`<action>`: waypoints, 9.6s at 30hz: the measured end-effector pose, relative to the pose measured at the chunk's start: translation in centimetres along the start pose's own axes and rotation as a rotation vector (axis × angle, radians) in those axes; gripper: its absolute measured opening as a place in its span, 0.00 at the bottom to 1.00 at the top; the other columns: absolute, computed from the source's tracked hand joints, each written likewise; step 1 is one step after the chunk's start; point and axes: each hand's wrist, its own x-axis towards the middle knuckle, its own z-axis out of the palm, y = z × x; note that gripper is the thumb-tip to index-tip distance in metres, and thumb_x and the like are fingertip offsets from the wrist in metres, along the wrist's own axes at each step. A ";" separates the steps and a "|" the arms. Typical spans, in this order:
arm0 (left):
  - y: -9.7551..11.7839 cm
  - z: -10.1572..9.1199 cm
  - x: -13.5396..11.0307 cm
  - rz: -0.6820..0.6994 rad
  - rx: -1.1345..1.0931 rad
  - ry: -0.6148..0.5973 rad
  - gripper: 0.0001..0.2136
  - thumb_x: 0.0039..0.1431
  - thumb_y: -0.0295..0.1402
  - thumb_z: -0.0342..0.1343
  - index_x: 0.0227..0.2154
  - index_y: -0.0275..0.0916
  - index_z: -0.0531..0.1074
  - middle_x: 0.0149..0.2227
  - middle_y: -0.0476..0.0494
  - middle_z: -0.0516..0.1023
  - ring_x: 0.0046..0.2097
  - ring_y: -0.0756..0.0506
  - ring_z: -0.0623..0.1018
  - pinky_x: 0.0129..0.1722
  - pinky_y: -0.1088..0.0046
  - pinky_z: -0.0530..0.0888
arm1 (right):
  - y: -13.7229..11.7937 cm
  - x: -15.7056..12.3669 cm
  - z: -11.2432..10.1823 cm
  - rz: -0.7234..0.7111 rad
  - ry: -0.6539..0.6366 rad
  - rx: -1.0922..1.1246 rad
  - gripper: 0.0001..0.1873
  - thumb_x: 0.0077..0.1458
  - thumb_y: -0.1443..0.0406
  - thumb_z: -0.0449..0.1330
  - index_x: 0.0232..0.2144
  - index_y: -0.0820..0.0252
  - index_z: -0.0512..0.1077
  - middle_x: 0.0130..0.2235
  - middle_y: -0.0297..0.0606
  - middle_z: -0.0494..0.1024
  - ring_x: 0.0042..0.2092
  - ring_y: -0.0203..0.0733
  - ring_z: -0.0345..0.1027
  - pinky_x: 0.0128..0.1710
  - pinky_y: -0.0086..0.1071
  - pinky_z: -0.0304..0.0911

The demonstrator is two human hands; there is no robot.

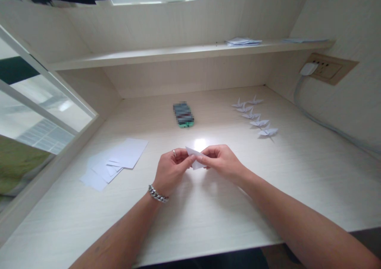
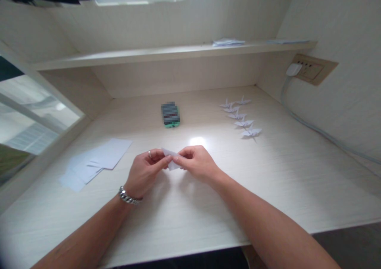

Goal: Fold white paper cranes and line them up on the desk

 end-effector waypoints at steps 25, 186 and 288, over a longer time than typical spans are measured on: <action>-0.8 -0.5 0.4 -0.043 -0.055 -0.079 0.12 0.51 0.40 0.63 0.32 0.34 0.75 0.28 0.43 0.80 0.28 0.49 0.78 0.30 0.74 0.75 | -0.3 0.1 0.1 -0.020 0.050 0.045 0.14 0.50 0.58 0.62 0.28 0.65 0.77 0.26 0.38 0.76 0.27 0.35 0.67 0.27 0.28 0.62; -1.2 -1.1 0.0 0.373 0.295 -0.042 0.16 0.54 0.32 0.61 0.47 0.46 0.76 0.39 0.45 0.81 0.39 0.45 0.79 0.40 0.71 0.73 | -0.6 0.0 0.4 0.197 -0.044 0.406 0.09 0.46 0.66 0.62 0.33 0.62 0.75 0.27 0.35 0.75 0.25 0.33 0.70 0.24 0.24 0.62; -0.4 -0.7 0.2 -0.041 -0.024 -0.115 0.11 0.41 0.36 0.69 0.26 0.34 0.77 0.28 0.43 0.81 0.29 0.48 0.77 0.31 0.73 0.74 | -1.0 -1.0 0.6 -0.232 0.171 -0.176 0.04 0.47 0.68 0.62 0.29 0.60 0.75 0.28 0.34 0.76 0.30 0.36 0.66 0.28 0.27 0.59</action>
